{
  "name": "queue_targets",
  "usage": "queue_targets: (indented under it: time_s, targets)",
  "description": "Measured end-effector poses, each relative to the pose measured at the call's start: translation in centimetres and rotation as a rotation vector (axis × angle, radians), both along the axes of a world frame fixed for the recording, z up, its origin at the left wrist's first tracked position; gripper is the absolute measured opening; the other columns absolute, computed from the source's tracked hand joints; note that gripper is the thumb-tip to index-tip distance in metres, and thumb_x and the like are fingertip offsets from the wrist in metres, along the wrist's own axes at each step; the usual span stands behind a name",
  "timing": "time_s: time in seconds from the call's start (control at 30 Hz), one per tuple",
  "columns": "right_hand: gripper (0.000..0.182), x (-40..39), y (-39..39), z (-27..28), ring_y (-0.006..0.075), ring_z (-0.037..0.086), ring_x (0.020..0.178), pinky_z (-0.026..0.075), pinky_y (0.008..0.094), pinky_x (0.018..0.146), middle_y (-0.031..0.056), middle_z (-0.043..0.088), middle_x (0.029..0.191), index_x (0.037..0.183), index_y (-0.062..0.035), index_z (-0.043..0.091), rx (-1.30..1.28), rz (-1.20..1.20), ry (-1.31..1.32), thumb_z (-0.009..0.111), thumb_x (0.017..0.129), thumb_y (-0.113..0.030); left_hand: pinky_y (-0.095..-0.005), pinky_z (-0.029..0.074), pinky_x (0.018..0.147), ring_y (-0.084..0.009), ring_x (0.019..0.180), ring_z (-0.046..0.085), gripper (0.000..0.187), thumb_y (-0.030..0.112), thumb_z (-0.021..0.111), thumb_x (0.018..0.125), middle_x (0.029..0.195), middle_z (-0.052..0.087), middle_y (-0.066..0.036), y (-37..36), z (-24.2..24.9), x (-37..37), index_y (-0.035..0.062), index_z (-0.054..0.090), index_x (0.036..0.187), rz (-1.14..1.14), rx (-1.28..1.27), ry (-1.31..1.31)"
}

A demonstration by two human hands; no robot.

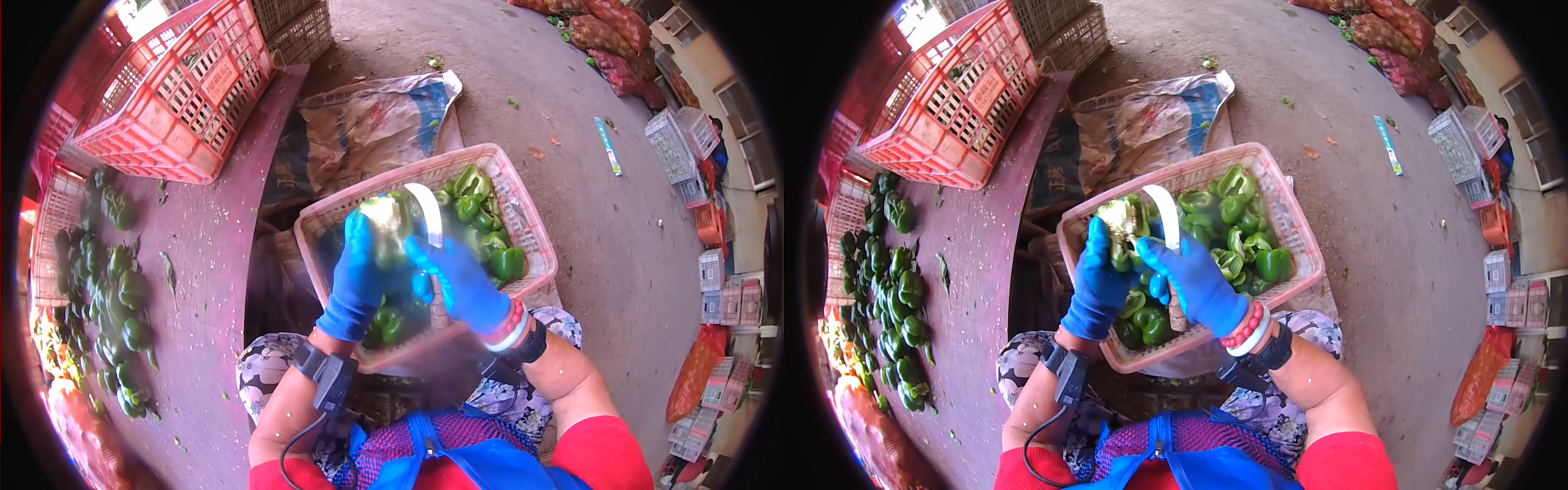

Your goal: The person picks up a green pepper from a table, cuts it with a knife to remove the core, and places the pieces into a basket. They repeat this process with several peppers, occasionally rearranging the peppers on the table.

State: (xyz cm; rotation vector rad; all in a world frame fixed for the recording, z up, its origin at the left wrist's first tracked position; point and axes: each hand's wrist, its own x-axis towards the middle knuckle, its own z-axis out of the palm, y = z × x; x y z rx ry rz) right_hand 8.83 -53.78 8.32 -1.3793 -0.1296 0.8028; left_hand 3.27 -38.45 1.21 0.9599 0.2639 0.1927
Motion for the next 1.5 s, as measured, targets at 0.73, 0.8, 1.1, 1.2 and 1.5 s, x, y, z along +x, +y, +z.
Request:
queue_targets:
  time_s: [0.73, 0.8, 1.1, 1.2, 1.5]
  targets:
    - [0.056, -0.1, -0.8, -3.2, 0.0354, 0.067, 0.087, 0.054, 0.0437, 0.076, 0.0194, 0.066, 0.098, 0.135, -0.0016, 0.058, -0.163, 0.07, -0.925, 0.07, 0.082, -0.014, -0.0367, 0.055, 0.071, -0.0186, 0.074, 0.067, 0.04, 0.018, 0.075, 0.08, 0.081, 0.067, -0.01, 2.0, 4.7, -1.4, -0.0007, 0.057, 0.11, -0.104, 1.094, 0.117]
    - [0.05, 0.2, -0.9, -3.3, 0.0244, 0.066, 0.074, 0.053, 0.0366, 0.067, 0.0128, 0.068, 0.089, 0.133, -0.0039, 0.061, -0.086, 0.058, -0.653, 0.069, 0.085, -0.017, -0.0326, 0.054, 0.069, -0.0137, 0.075, 0.065, 0.038, 0.019, 0.075, 0.08, 0.081, 0.067, -0.007, 2.5, 5.6, -1.6, -0.0006, 0.058, 0.109, -0.248, 0.822, 0.209]
    - [0.032, 1.0, -1.8, -0.9, 0.0085, 0.059, 0.054, 0.048, 0.0242, 0.048, 0.0011, 0.064, 0.075, 0.114, 0.0003, 0.067, -0.143, 0.171, -0.058, 0.067, 0.092, -0.023, -0.0213, 0.048, 0.062, -0.0077, 0.069, 0.059, 0.039, 0.021, 0.069, 0.088, 0.089, 0.065, -0.001, 4.3, 4.7, -2.3, 0.0006, 0.059, 0.119, -0.404, 0.214, 0.183]
    - [0.025, 0.8, -1.7, -1.2, 0.0102, 0.06, 0.054, 0.047, 0.0259, 0.048, 0.002, 0.064, 0.075, 0.099, 0.0, 0.067, -0.127, 0.075, 0.021, 0.067, 0.092, -0.024, -0.0206, 0.044, 0.053, -0.0061, 0.064, 0.056, 0.034, 0.023, 0.064, 0.093, 0.089, 0.064, -0.001, 5.1, 0.1, -0.7, 0.0048, 0.06, 0.122, -0.098, 0.682, -0.3]
    - [0.047, 3.1, -3.3, -1.4, 0.0121, 0.063, 0.061, 0.052, 0.0299, 0.057, 0.0035, 0.067, 0.079, 0.126, -0.002, 0.064, -0.415, 0.222, -0.476, 0.071, 0.092, -0.033, -0.0267, 0.04, 0.041, -0.0189, 0.044, 0.05, 0.037, 0.04, 0.053, 0.101, 0.088, 0.067, -0.013, 5.5, 2.0, -0.4, 0.0048, 0.064, 0.101, 0.011, -0.239, 0.114]
